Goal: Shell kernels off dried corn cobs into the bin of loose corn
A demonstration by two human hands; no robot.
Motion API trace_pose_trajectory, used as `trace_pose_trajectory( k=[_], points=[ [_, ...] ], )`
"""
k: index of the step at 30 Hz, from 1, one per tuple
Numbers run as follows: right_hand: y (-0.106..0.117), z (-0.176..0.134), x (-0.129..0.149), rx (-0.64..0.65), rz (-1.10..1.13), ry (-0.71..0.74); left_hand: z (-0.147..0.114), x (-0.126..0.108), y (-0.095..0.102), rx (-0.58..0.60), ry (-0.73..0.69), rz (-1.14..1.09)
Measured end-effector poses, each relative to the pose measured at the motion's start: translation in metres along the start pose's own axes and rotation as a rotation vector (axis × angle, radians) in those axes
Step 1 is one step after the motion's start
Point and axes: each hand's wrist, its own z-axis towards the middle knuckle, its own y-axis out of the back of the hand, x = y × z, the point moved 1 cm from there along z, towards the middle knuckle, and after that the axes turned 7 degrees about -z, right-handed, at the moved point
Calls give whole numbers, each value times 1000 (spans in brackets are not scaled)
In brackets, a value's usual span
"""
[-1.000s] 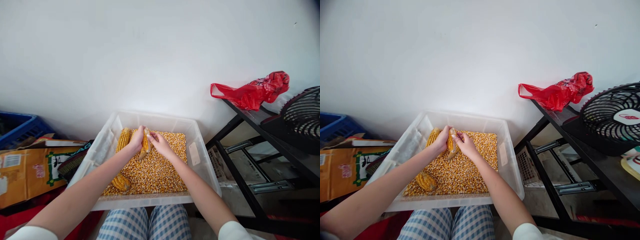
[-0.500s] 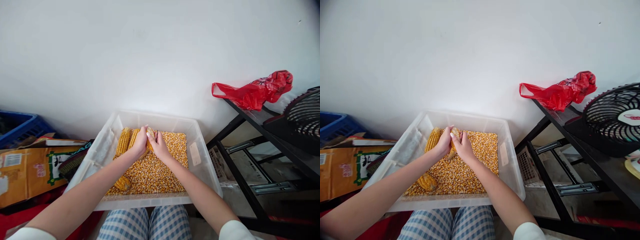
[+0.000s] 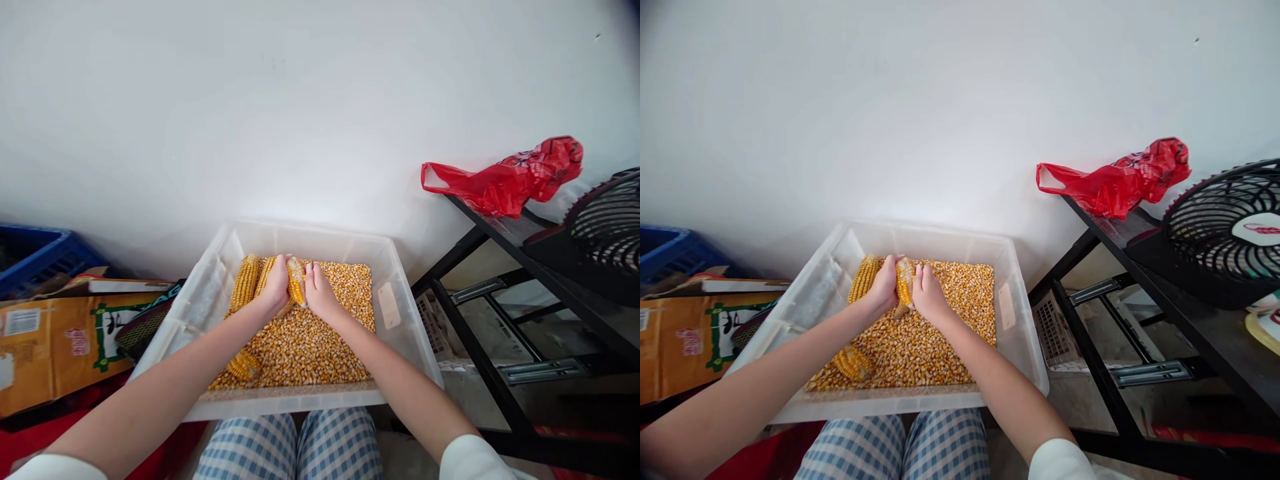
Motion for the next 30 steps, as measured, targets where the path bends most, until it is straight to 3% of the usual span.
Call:
trace_pose_trajectory(
  k=[6, 11, 18, 24, 30],
  points=[
    [5, 4, 2, 30, 212, -4, 1, -7, -3, 41, 26, -73],
    [5, -2, 7, 65, 132, 23, 5, -7, 0, 180, 29, -23],
    [-3, -4, 4, -26, -12, 24, 5, -1, 1, 33, -64, -27],
    [7, 3, 1, 51, 96, -44, 4, -4, -3, 26, -20, -67],
    [8, -4, 10, 88, 103, 79, 4, -11, -2, 66, -49, -32]
  ],
)
